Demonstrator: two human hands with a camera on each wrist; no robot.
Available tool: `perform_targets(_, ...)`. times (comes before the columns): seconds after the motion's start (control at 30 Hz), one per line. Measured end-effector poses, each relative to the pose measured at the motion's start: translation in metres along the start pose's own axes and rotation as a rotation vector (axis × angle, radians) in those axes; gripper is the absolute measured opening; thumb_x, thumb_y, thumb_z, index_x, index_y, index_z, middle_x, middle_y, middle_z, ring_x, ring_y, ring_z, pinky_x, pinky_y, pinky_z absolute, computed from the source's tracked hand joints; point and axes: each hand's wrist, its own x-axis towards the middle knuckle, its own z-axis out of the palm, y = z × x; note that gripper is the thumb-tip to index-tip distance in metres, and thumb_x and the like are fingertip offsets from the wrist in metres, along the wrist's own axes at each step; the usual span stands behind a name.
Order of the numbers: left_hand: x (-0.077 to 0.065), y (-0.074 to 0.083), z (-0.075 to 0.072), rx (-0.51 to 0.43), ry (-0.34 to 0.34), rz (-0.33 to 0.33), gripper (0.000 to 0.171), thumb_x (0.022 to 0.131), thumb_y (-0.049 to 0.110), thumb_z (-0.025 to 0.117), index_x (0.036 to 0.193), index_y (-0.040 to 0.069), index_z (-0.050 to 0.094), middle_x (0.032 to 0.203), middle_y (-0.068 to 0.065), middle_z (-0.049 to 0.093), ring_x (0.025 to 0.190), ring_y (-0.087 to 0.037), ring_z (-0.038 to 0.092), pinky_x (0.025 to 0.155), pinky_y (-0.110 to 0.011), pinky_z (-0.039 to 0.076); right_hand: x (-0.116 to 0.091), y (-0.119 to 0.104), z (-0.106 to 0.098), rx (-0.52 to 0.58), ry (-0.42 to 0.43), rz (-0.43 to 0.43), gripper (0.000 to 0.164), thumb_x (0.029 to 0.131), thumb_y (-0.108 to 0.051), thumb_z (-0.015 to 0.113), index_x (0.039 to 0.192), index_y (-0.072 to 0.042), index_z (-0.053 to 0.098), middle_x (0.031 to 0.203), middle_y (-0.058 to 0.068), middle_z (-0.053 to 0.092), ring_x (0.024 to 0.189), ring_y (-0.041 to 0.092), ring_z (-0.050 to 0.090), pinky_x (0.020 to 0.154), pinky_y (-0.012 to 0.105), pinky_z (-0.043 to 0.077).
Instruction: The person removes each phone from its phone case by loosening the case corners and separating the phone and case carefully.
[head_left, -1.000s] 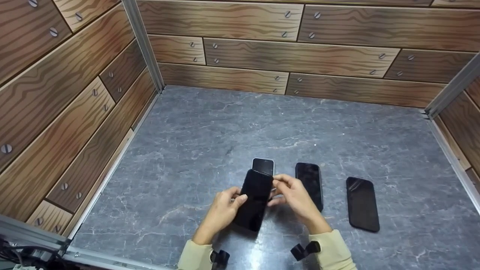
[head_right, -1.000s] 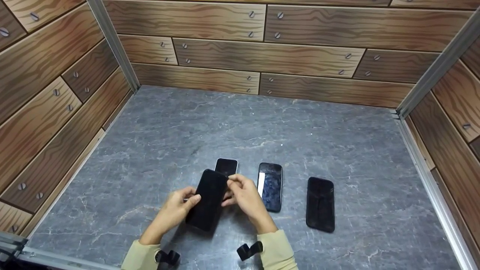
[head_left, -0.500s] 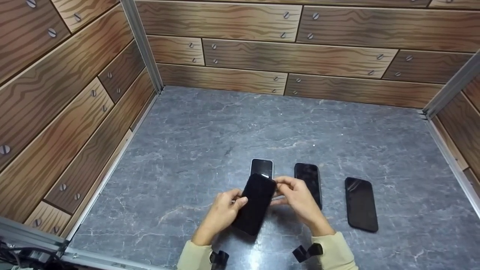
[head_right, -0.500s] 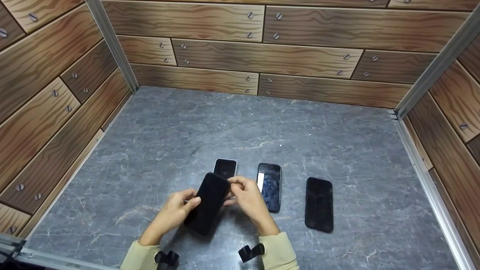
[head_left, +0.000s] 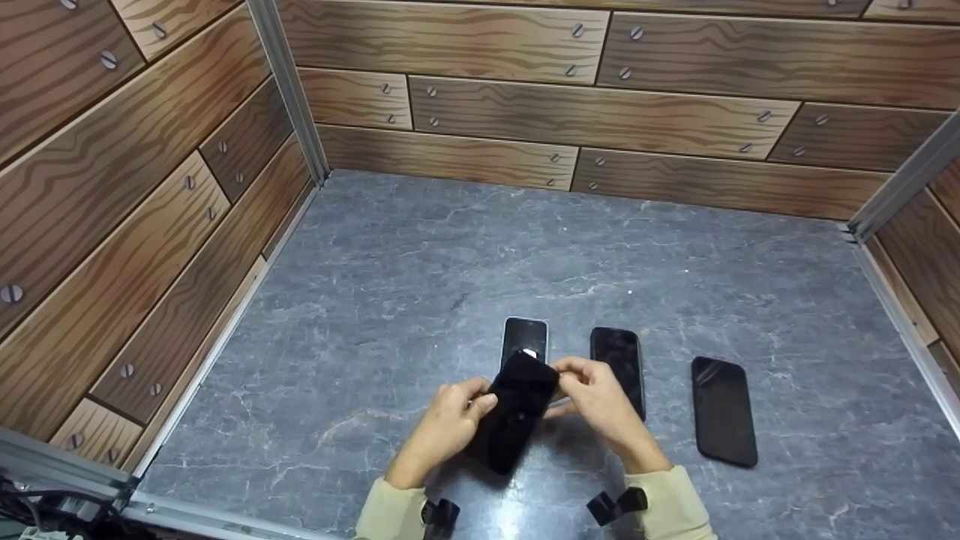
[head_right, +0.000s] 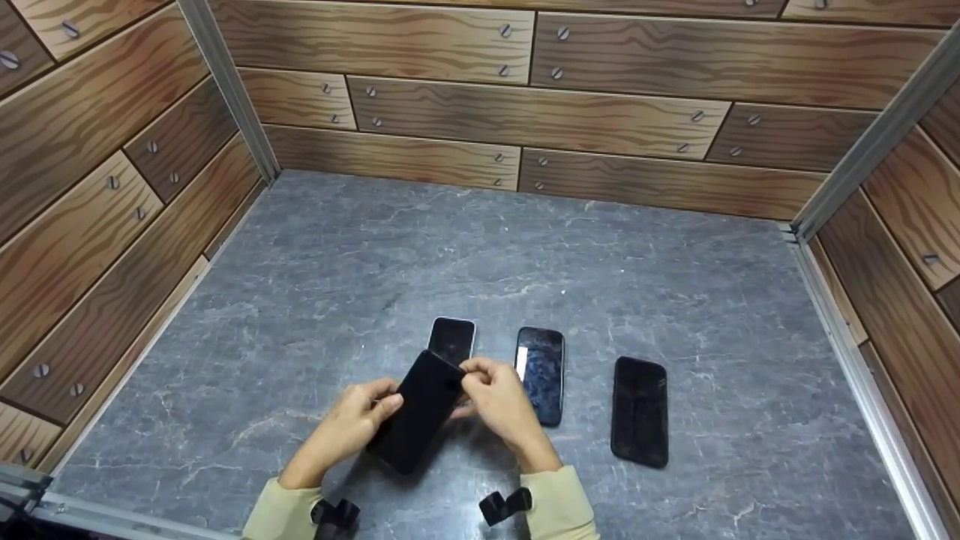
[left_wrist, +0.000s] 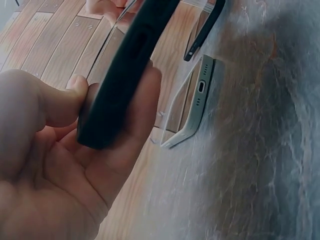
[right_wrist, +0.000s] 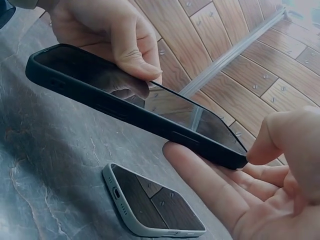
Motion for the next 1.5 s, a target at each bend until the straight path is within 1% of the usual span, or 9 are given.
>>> perform_targets(0.1,0.001,0.000,-0.001,-0.010,-0.012,-0.013,0.017,0.099,0.020,0.057,0.090,0.008,0.065,0.070,0.009,0.050,0.063,-0.002,0.044,0.059,-0.019,0.041,-0.001,0.000,-0.001,0.013,-0.008,-0.018,0.028,0.092,0.005,0.039,0.108,0.013,0.061,0.094,0.019,0.071,0.080,0.030,0.071,0.077,0.063,0.056)
perform_targets(0.2,0.001,0.000,-0.001,-0.046,-0.018,-0.033,0.017,0.100,0.020,0.057,0.092,0.009,0.066,0.073,0.006,0.057,0.065,-0.004,0.050,0.063,-0.021,0.046,-0.002,0.000,-0.002,0.034,-0.024,-0.044,0.028,0.093,0.004,0.039,0.109,0.015,0.060,0.095,0.018,0.071,0.078,0.028,0.071,0.076,0.064,0.055)
perform_targets(0.5,0.000,-0.001,-0.003,-0.158,-0.055,-0.083,0.018,0.100,0.022,0.057,0.093,0.008,0.066,0.079,-0.001,0.066,0.069,-0.006,0.057,0.068,-0.023,0.049,-0.005,-0.004,-0.004,0.147,-0.071,-0.056,0.025,0.096,0.001,0.044,0.110,0.015,0.059,0.093,0.013,0.070,0.076,0.025,0.070,0.074,0.057,0.059)
perform_targets(0.63,-0.001,0.001,-0.002,-0.335,-0.129,-0.146,0.020,0.099,0.023,0.059,0.101,0.003,0.064,0.088,-0.007,0.069,0.073,-0.009,0.063,0.067,-0.024,0.054,-0.004,-0.004,-0.005,0.212,-0.056,-0.042,0.024,0.097,-0.001,0.045,0.111,0.013,0.058,0.094,0.011,0.069,0.077,0.023,0.069,0.074,0.052,0.060)
perform_targets(0.73,-0.002,0.005,-0.002,-0.494,-0.211,-0.226,0.025,0.096,0.022,0.063,0.113,0.004,0.061,0.100,-0.010,0.069,0.076,-0.017,0.069,0.063,-0.032,0.059,-0.003,-0.003,-0.006,0.224,-0.054,-0.033,0.025,0.100,-0.005,0.046,0.115,0.012,0.057,0.096,0.009,0.070,0.079,0.021,0.070,0.074,0.047,0.061)
perform_targets(0.83,-0.001,0.009,0.000,-0.589,-0.253,-0.277,0.033,0.095,0.020,0.065,0.125,0.007,0.057,0.108,-0.012,0.069,0.079,-0.024,0.072,0.062,-0.040,0.061,-0.004,-0.001,-0.006,0.219,-0.068,-0.031,0.028,0.103,-0.008,0.047,0.118,0.012,0.057,0.098,0.008,0.070,0.080,0.020,0.069,0.074,0.044,0.062)
perform_targets(0.97,0.002,0.010,0.001,-0.614,-0.199,-0.266,0.036,0.095,0.017,0.064,0.128,0.003,0.056,0.108,-0.014,0.069,0.080,-0.025,0.073,0.064,-0.042,0.062,-0.006,0.000,-0.005,0.233,-0.109,-0.029,0.027,0.103,-0.011,0.048,0.120,0.008,0.057,0.100,0.008,0.069,0.083,0.020,0.068,0.074,0.041,0.062)
perform_targets(1.2,0.009,0.010,-0.001,-0.650,0.020,-0.306,0.039,0.094,0.020,0.067,0.124,-0.002,0.056,0.105,-0.015,0.068,0.074,-0.021,0.070,0.053,-0.035,0.059,-0.017,-0.003,0.002,0.131,-0.276,0.001,0.028,0.101,-0.005,0.047,0.122,0.013,0.052,0.099,0.011,0.069,0.087,0.022,0.069,0.078,0.045,0.061)
perform_targets(1.5,0.009,0.010,-0.003,-0.624,0.102,-0.314,0.036,0.092,0.019,0.070,0.119,-0.002,0.060,0.105,-0.016,0.064,0.077,-0.018,0.068,0.048,-0.034,0.057,-0.024,-0.004,0.015,0.046,-0.256,0.048,0.028,0.091,0.007,0.051,0.118,0.014,0.049,0.101,0.014,0.065,0.090,0.025,0.068,0.085,0.051,0.059)
